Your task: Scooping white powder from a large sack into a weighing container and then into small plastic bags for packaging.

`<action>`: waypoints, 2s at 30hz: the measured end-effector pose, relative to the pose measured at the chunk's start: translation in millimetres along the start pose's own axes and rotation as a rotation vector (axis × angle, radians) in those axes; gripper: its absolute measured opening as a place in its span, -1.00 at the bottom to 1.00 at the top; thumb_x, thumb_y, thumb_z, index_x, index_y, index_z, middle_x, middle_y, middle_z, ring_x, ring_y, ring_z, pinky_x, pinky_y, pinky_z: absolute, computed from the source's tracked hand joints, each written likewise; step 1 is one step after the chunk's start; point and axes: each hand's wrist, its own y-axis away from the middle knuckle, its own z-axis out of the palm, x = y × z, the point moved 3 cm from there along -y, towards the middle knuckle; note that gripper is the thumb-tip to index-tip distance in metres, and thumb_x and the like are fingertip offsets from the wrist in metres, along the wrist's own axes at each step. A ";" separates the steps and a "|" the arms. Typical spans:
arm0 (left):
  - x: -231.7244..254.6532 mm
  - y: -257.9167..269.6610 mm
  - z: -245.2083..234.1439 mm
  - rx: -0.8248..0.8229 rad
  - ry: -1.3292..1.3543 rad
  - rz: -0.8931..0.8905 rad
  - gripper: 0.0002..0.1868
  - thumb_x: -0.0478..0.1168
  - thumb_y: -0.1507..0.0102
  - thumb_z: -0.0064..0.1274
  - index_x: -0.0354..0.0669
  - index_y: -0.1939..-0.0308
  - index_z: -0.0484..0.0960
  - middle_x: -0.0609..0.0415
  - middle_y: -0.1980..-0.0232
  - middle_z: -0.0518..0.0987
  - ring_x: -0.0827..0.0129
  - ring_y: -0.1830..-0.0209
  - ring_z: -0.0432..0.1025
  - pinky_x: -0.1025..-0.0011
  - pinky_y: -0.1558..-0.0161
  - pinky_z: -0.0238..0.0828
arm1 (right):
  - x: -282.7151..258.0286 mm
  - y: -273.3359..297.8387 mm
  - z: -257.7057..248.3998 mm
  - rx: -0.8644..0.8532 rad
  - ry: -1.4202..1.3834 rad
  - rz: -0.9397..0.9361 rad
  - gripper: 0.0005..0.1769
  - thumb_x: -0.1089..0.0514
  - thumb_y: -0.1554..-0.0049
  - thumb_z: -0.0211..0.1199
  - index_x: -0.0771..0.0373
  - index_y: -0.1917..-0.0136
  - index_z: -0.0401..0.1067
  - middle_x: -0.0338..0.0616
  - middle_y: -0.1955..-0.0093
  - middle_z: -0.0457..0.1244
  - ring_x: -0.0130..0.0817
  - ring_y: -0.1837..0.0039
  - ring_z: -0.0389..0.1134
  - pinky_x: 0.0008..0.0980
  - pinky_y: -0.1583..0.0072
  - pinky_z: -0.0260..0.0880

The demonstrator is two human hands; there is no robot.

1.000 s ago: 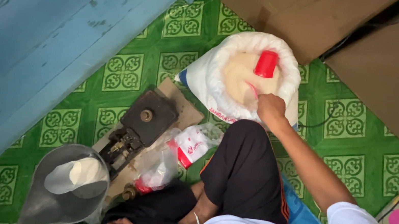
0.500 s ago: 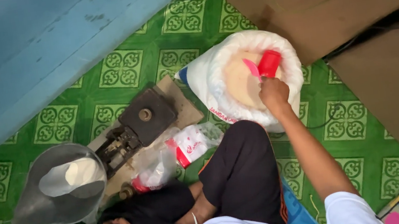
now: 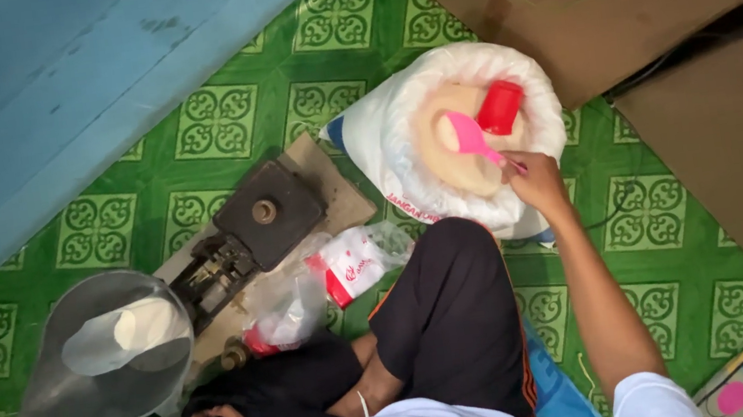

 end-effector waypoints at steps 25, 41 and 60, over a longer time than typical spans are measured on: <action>4.0 -3.6 -4.2 0.058 0.002 0.041 -0.82 -0.28 -0.17 -0.01 -0.38 0.43 0.49 -0.24 0.30 0.31 -0.18 0.26 0.27 -0.04 0.34 0.12 | -35.3 71.5 -11.4 0.300 0.309 -0.123 -0.64 0.17 -0.13 0.15 0.02 -0.20 0.50 0.01 0.09 0.37 0.20 0.14 0.36 0.09 0.19 0.29; 0.3 -1.6 1.4 -0.016 -0.037 -0.003 -0.82 -0.27 -0.18 -0.04 -0.30 0.48 0.47 -0.14 0.36 0.25 -0.09 0.33 0.25 0.01 0.37 0.13 | -27.5 -21.7 65.2 -0.011 -0.105 0.203 -0.52 -0.21 -0.08 0.13 0.30 0.13 0.38 0.08 0.12 0.32 -0.09 0.06 0.34 -0.20 0.00 0.21; 2.5 -2.0 -2.9 0.087 0.004 0.057 -0.83 -0.25 -0.15 0.00 -0.32 0.43 0.47 -0.21 0.32 0.31 -0.17 0.33 0.29 -0.04 0.37 0.14 | -4.6 45.4 36.1 0.159 0.147 0.055 -0.68 0.10 -0.18 -0.06 0.17 -0.04 0.49 0.32 0.18 0.33 0.44 0.05 0.29 0.20 0.03 0.23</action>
